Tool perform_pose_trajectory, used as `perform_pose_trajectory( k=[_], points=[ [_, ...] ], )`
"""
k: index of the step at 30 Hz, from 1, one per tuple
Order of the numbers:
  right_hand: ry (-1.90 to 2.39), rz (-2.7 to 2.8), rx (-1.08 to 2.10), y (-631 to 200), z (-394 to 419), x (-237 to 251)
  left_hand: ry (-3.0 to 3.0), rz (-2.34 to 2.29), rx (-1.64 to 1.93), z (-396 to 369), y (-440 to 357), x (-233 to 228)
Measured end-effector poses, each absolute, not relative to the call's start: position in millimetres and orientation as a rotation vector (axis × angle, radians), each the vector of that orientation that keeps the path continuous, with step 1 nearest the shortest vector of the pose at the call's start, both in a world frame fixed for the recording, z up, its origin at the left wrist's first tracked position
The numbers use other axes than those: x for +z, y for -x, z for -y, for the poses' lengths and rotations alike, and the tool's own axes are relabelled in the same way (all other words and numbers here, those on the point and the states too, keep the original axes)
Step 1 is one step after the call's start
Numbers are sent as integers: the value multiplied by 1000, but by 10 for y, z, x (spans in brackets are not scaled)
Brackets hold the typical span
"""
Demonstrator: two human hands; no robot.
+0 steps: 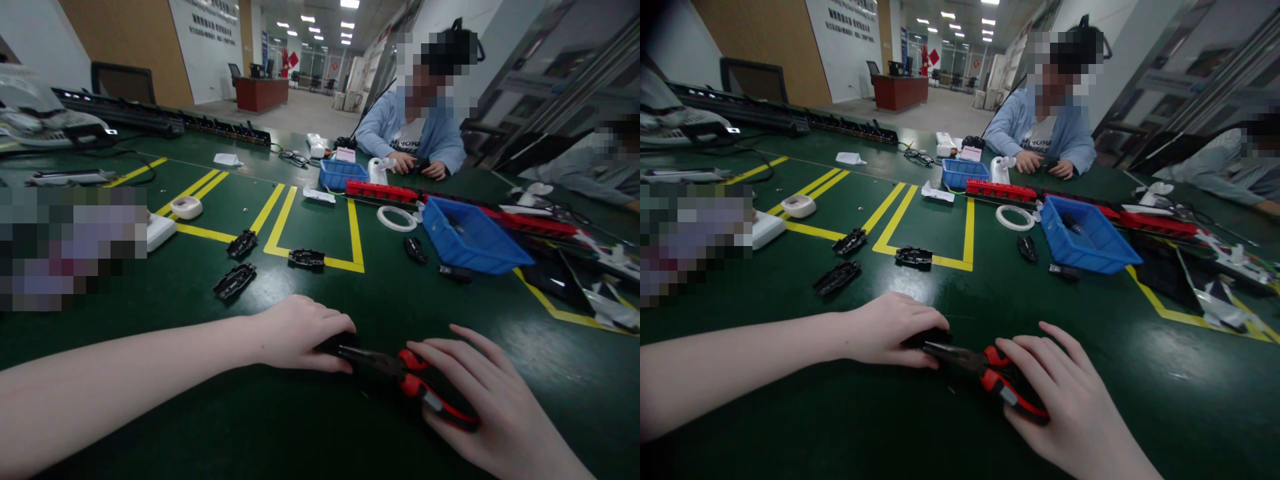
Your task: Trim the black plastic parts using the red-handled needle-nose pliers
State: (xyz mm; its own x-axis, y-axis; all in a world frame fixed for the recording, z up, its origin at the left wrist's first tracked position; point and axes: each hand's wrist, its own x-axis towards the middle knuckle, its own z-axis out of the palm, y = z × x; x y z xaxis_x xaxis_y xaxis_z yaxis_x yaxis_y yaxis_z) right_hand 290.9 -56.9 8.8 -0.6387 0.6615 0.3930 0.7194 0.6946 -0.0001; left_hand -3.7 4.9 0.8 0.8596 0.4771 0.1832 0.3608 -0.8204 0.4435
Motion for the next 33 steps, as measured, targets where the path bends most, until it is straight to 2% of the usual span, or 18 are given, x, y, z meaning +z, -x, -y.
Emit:
perform_pose_trajectory(
  k=[33],
  points=[
    [948, 2686, -361, -2975, 505, 152, -2698, -608, 438, -50, 34, -39]
  ],
)
